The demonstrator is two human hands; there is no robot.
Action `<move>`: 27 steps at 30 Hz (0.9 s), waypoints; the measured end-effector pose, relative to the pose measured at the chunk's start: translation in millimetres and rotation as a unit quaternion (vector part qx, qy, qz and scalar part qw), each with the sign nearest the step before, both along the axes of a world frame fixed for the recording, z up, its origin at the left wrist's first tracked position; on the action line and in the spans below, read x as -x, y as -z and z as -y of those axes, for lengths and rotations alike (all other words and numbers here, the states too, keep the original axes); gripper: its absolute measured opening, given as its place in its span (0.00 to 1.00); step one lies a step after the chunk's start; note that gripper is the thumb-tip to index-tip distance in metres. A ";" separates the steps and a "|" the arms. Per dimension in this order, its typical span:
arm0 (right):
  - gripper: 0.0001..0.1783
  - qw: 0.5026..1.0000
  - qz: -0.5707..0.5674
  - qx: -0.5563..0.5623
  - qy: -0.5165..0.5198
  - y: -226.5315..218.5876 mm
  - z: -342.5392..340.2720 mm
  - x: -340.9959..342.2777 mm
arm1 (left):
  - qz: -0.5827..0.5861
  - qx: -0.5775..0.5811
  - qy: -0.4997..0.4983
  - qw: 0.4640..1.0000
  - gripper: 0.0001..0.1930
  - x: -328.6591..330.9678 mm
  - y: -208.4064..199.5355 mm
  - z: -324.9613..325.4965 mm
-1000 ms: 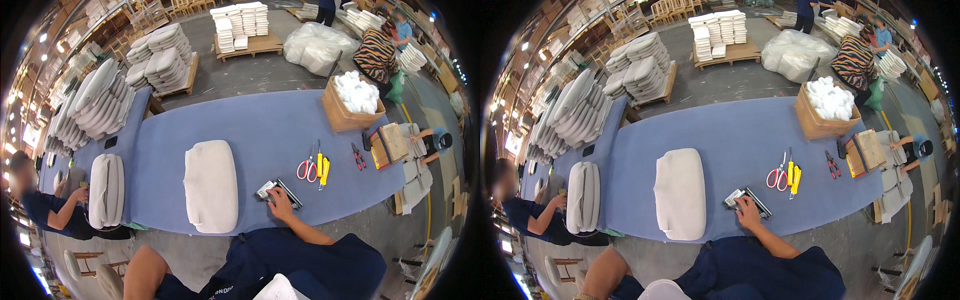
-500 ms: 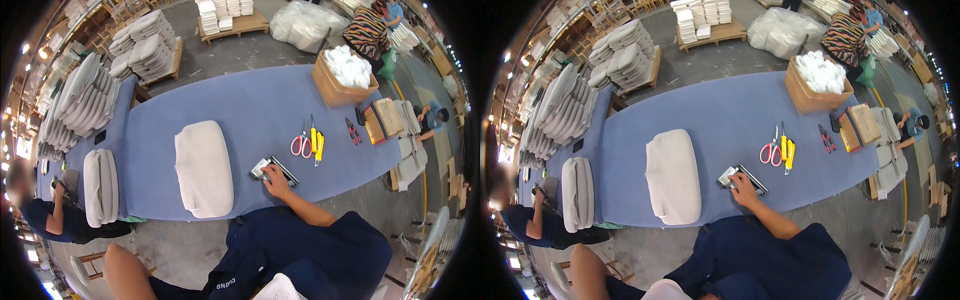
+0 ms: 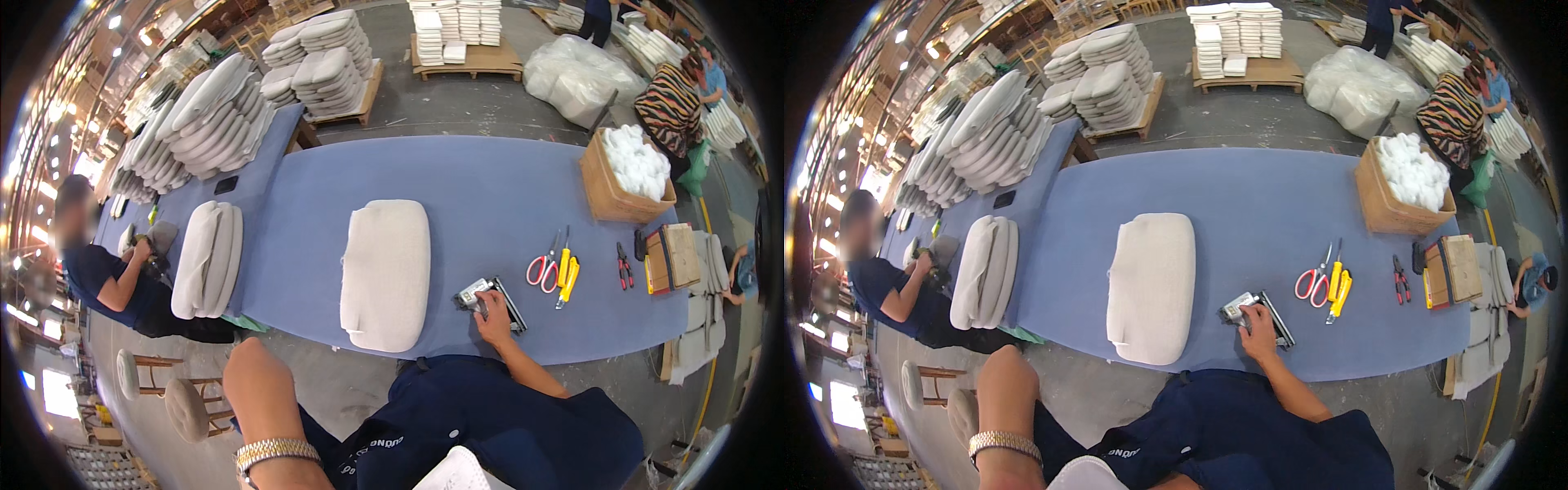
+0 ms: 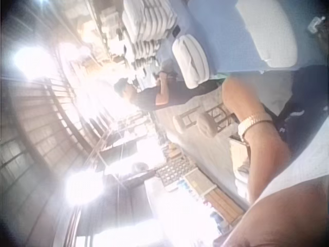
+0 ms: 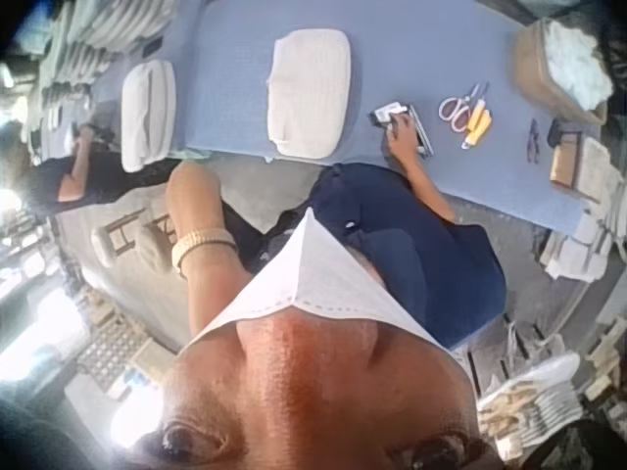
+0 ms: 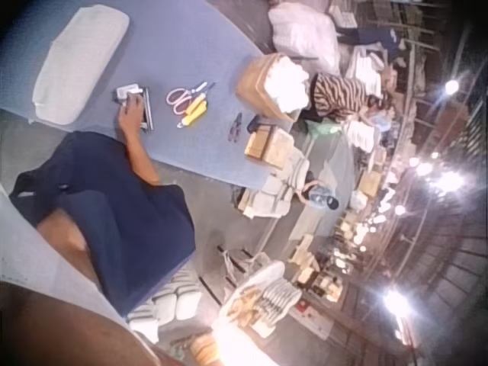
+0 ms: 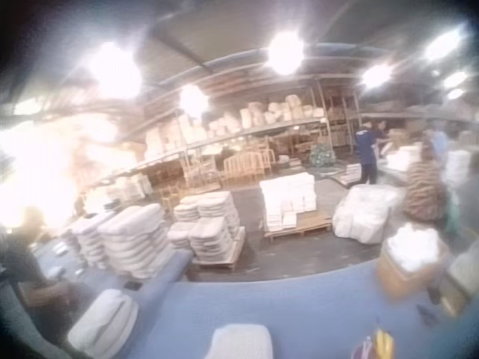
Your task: The person staples the edges of a white cushion cover using a pneumatic staple gun, then trims excess fabric with a utility knife. The person places the finished cushion on a stack and repeats the process with another cushion cover.
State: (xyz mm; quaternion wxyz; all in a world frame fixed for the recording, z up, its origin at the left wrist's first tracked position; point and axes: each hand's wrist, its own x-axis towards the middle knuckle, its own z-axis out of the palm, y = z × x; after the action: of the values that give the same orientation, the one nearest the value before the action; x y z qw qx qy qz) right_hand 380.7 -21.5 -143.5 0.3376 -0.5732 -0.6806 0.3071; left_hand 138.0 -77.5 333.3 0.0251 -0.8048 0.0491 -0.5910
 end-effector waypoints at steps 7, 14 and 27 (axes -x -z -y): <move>0.32 1.000 0.014 -0.003 -0.011 1.6 3.8 -1.6 | 0.004 -0.004 -0.028 1.000 0.23 11.0 7.9 3.5; 0.31 1.000 0.015 0.013 -0.003 3.0 2.1 -3.9 | 0.001 -0.026 -0.046 0.999 0.24 7.1 7.3 7.9; 0.32 1.000 -0.001 0.009 -0.012 3.9 2.1 -3.9 | 0.018 -0.079 -0.086 0.993 0.26 16.5 15.5 6.6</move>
State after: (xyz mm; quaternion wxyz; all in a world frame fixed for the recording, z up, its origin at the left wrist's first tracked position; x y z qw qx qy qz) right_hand 384.6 -23.6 -147.5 0.3296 -0.5680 -0.6840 0.3176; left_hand 121.5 -84.0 317.7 0.1402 -0.7908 0.0255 -0.5953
